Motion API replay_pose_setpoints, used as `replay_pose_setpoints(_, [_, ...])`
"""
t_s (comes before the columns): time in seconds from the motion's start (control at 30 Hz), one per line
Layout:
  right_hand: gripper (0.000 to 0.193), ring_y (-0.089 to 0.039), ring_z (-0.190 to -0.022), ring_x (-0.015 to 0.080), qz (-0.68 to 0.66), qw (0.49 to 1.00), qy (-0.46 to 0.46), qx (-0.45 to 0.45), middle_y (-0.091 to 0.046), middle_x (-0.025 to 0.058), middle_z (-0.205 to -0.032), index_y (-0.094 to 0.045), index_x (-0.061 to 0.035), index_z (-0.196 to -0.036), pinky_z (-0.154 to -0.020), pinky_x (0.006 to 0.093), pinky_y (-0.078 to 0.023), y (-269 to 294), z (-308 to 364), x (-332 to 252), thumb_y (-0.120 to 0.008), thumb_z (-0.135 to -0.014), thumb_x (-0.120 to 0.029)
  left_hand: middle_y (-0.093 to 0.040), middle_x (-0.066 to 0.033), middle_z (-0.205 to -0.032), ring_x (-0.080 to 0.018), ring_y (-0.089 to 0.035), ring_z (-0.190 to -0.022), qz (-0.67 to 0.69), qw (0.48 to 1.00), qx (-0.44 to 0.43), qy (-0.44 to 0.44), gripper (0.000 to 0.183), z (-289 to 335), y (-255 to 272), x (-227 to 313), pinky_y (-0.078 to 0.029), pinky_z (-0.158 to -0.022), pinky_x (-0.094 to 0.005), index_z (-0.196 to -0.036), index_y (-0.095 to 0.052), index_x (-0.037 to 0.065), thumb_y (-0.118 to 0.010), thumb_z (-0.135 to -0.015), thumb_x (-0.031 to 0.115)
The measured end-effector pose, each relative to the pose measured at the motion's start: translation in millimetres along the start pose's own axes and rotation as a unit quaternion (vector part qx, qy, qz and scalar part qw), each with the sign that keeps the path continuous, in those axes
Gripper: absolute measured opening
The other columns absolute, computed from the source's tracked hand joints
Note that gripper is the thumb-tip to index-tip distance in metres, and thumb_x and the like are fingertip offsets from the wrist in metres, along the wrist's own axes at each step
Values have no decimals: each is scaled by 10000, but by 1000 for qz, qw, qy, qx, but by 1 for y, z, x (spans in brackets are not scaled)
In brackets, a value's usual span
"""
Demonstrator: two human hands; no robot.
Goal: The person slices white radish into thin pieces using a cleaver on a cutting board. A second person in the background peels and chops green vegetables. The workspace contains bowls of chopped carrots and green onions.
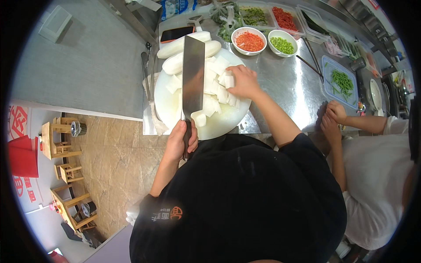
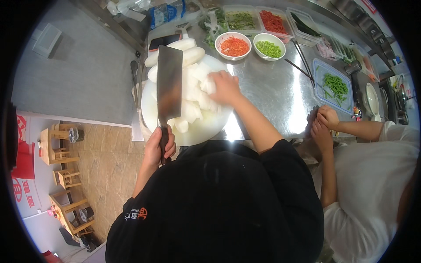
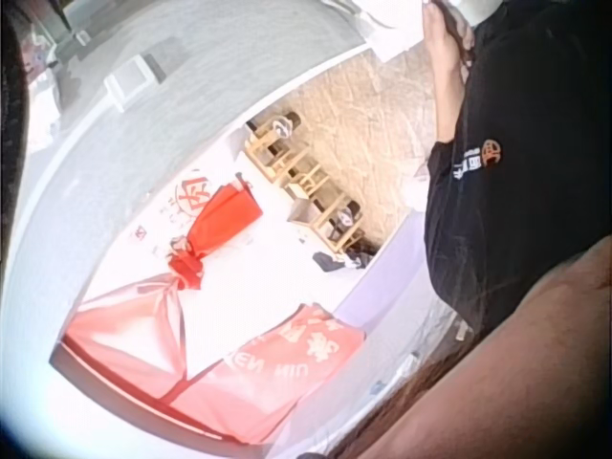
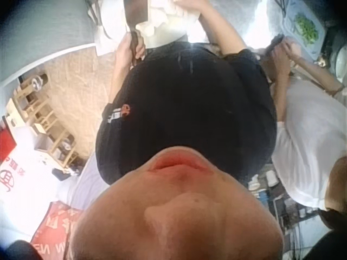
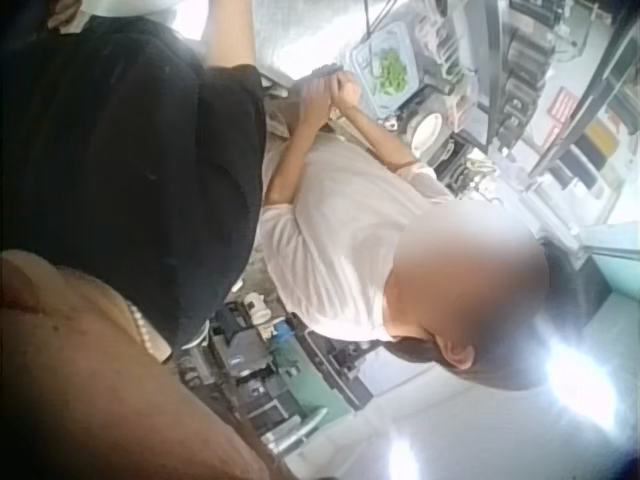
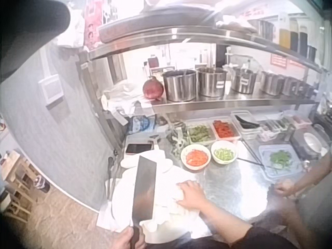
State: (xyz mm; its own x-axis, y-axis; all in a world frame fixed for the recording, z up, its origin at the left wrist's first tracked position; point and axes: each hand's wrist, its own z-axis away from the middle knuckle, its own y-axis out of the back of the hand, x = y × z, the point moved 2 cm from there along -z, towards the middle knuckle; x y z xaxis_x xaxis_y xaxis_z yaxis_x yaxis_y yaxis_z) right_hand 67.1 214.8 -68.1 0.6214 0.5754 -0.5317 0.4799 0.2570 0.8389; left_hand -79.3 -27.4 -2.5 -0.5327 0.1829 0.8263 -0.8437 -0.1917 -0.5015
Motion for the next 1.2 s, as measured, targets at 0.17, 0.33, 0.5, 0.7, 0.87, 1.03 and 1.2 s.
replay_pose_setpoints(0.17, [536,-525,-1051,270,35,999,18,17,-558,98,-1086,-619,-134,-1100,-912,406,-356,-3,-3,-2,-709,-604,-318,-390,-44,-560,-116,-345,-380,-7,1000,2,-1,395,0,-3,1,-311,-396,-232,-986,-419,48,-305,-1002,426])
replay_pose_setpoints(0.33, [513,-570,-968,251,49,996,17,74,-600,89,-1002,-636,-94,-1068,-864,394,-383,-6,0,-6,-702,-632,-356,-392,-45,-568,-118,-349,-387,-6,1000,9,2,399,2,-2,-1,-316,-404,-235,-1009,-425,48,-296,-1004,425])
replay_pose_setpoints(0.5, [504,-575,-964,247,52,994,-3,100,-604,79,-999,-638,-97,-1080,-847,401,-385,-11,5,-9,-716,-660,-364,-394,-48,-573,-121,-350,-391,-1,1000,-2,4,400,1,-1,-1,-321,-406,-239,-1016,-427,49,-292,-1005,425])
replay_pose_setpoints(0.7, [465,-571,-977,257,52,993,-51,95,-604,69,-1005,-635,-127,-1076,-869,405,-373,-9,8,-21,-713,-666,-330,-397,-49,-575,-123,-352,-393,2,1000,5,11,402,0,-2,-3,-325,-407,-243,-1008,-426,48,-298,-1003,429])
replay_pose_setpoints(0.87, [483,-558,-998,258,43,995,-40,83,-594,64,-1022,-615,-144,-1081,-910,408,-346,-8,1,-16,-709,-630,-291,-400,-50,-576,-124,-354,-394,-9,1000,11,13,402,1,-3,-2,-324,-406,-241,-999,-427,47,-307,-1001,431])
replay_pose_setpoints(1.03, [456,-534,-1023,257,13,995,85,59,-577,55,-1037,-606,-132,-1025,-890,400,-385,10,-8,-2,-724,-603,-259,-399,-50,-573,-120,-348,-388,-5,1000,8,0,408,2,4,1,-315,-397,-236,-995,-426,43,-316,-998,436])
replay_pose_setpoints(1.2, [430,-504,-1053,267,16,978,208,-29,-561,43,-1079,-592,-118,-1020,-890,380,-439,33,-30,10,-727,-611,-105,-400,-50,-571,-117,-346,-384,3,1000,21,-4,407,3,3,2,-314,-393,-235,-988,-424,45,-322,-995,439])
